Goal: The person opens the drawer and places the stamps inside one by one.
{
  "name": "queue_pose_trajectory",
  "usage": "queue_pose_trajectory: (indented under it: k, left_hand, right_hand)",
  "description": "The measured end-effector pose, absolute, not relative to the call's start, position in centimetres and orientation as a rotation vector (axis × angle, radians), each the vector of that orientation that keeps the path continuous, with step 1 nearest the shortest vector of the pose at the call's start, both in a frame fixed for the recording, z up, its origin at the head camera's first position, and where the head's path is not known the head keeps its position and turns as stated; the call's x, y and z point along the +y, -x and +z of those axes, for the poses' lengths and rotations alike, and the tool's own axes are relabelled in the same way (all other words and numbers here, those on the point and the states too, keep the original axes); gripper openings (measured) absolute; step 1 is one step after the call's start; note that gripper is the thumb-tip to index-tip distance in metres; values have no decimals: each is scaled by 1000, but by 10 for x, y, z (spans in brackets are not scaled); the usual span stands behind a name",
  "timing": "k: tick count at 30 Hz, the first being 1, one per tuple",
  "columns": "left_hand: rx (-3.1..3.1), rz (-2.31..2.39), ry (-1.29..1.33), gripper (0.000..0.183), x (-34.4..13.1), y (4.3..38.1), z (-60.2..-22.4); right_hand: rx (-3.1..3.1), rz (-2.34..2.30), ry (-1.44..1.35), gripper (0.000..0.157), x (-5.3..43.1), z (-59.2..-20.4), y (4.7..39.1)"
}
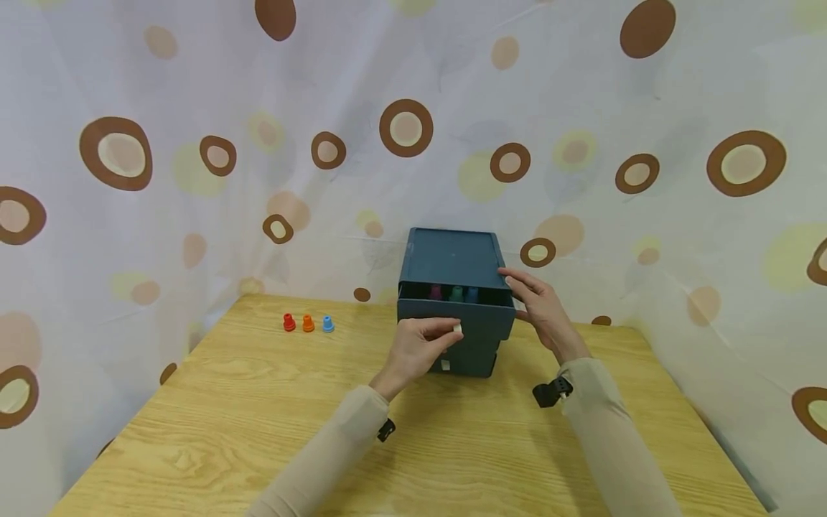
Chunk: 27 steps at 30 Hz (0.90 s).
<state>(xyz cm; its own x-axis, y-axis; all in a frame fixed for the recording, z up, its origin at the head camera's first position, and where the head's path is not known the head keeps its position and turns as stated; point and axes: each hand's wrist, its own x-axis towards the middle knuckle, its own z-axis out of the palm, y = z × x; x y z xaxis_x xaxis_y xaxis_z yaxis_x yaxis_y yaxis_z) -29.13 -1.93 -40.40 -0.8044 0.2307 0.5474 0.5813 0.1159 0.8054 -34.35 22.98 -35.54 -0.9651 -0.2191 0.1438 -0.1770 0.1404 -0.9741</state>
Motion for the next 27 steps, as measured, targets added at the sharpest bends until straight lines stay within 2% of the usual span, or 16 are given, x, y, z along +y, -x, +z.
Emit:
queue_pose_trajectory:
  k: [27]
  left_hand:
    - [-2118, -1716, 802, 27, -17, 305, -399]
  right_hand:
    - [2357, -1997, 400, 55, 230, -354, 343]
